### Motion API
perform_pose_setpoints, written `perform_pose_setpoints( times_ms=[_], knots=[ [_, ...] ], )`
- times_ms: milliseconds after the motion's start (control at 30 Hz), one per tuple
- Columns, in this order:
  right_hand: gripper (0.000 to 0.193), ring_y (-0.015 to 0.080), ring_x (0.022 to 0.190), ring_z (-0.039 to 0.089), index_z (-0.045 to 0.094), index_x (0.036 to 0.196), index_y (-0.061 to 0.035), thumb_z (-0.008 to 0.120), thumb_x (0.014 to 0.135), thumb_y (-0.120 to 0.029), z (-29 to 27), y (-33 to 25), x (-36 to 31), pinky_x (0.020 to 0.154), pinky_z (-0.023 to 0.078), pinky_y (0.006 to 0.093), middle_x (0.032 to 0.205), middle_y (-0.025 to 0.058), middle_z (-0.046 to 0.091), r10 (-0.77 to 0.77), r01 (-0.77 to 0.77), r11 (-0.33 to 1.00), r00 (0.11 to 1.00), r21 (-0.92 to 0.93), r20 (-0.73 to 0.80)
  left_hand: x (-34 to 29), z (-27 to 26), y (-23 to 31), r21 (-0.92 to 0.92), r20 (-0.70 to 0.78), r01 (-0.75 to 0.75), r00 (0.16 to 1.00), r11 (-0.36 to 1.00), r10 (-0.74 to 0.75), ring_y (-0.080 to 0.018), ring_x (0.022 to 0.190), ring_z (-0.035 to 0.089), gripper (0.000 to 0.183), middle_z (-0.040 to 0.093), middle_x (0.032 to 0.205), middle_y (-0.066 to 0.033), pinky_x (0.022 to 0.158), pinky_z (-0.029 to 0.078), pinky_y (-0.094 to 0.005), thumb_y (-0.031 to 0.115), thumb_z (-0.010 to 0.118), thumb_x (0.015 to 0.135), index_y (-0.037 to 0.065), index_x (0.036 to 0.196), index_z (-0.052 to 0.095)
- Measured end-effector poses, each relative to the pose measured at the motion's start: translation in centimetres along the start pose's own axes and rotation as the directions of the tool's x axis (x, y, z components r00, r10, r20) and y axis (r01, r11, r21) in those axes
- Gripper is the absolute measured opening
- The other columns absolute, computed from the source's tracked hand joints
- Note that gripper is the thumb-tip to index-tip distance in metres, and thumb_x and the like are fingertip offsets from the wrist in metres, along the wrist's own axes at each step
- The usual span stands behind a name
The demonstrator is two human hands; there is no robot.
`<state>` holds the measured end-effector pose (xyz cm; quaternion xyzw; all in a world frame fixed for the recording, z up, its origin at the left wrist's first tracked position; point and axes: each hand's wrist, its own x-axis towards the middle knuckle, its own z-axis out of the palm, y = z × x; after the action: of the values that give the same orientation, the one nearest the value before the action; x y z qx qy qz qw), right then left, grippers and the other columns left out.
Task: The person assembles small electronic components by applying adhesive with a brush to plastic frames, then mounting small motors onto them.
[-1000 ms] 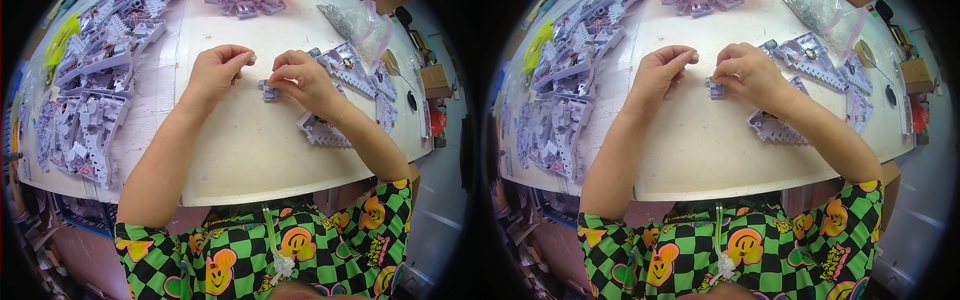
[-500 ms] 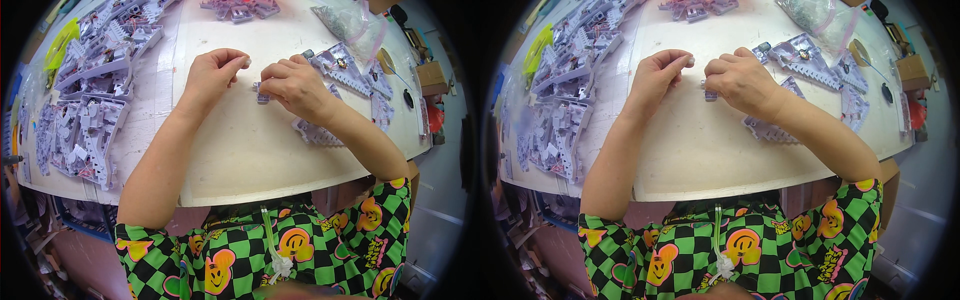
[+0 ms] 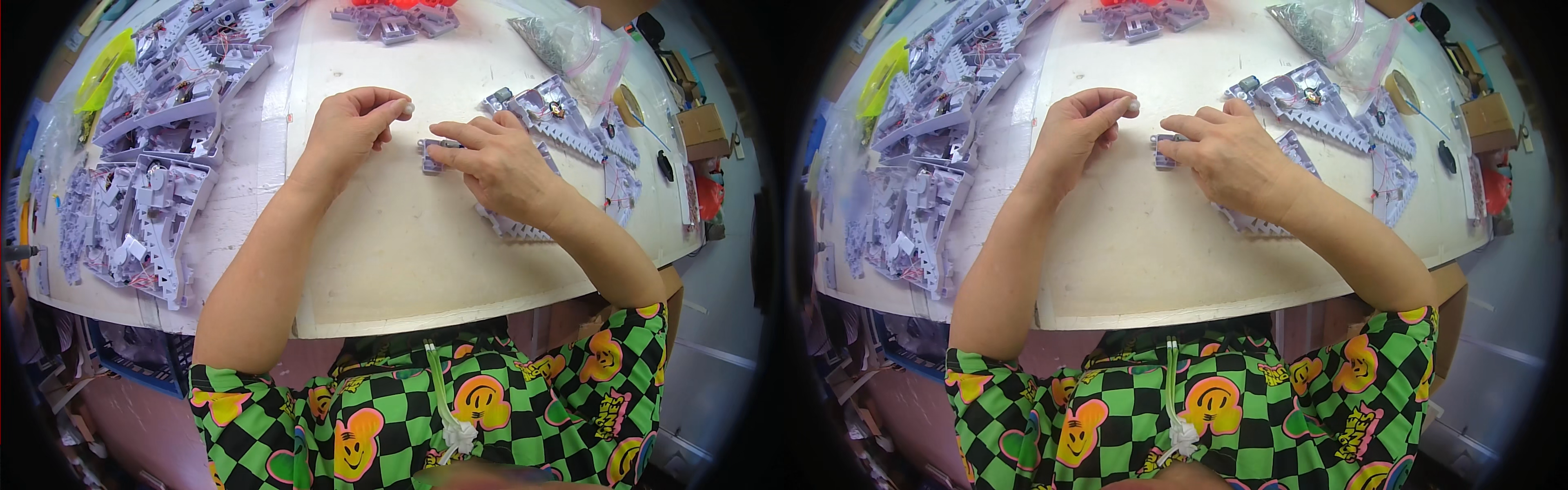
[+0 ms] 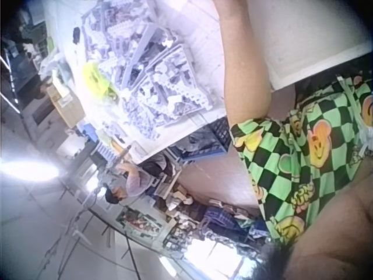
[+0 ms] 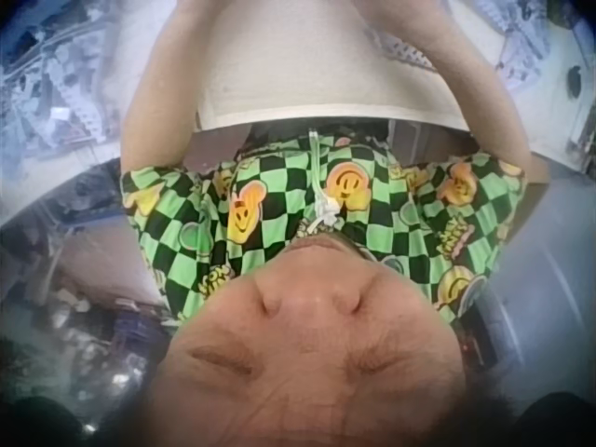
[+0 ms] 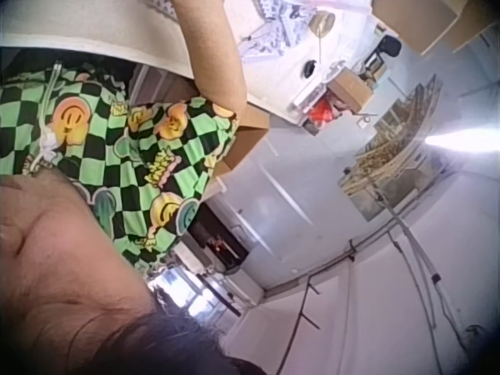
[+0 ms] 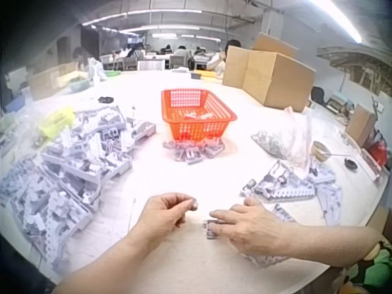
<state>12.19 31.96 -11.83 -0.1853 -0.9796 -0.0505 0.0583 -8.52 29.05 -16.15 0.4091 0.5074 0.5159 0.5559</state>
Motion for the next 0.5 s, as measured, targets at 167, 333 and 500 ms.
perform_pose_setpoints(
  times_ms=[167,333,500],
  knots=[
    [0.029,0.0194,0.088,0.059,0.063,0.099,-0.0121,0.066,0.070,-0.006,-1.8,-0.1,1.6,0.072,0.040,0.0350,0.101,0.0026,0.061,0.089,-0.038,0.984,0.949,0.173,-0.301,-1.1,-0.1,1.3,0.025,0.001,0.050,0.999,0.998,-0.050,-0.0023,0.055,0.045,0.017,0.065,0.081,0.0009,0.047,0.037,-0.0177,0.021,0.061,0.087,0.007,0.094,0.067],
    [0.023,0.0180,0.080,0.059,0.063,0.088,-0.0127,0.072,0.068,-0.011,-2.1,-0.8,2.7,0.066,0.039,0.0329,0.088,0.0005,0.061,0.107,-0.058,0.989,0.911,0.133,-0.398,-1.6,1.1,-0.2,-0.110,0.127,0.031,0.992,0.993,-0.017,-0.0030,0.059,0.048,0.020,0.064,0.080,0.0018,0.053,0.040,-0.0180,0.022,0.062,0.087,0.005,0.096,0.066],
    [0.013,0.0170,0.070,0.059,0.064,0.077,-0.0129,0.073,0.069,-0.017,-2.2,-0.8,2.2,0.063,0.039,0.0323,0.077,-0.0010,0.061,0.141,-0.077,0.984,0.888,0.159,-0.438,-2.3,1.4,0.3,-0.145,0.140,0.029,0.990,0.989,-0.009,-0.0042,0.065,0.051,0.019,0.063,0.081,0.0018,0.059,0.042,-0.0191,0.021,0.062,0.087,0.004,0.097,0.065]
  ],
)
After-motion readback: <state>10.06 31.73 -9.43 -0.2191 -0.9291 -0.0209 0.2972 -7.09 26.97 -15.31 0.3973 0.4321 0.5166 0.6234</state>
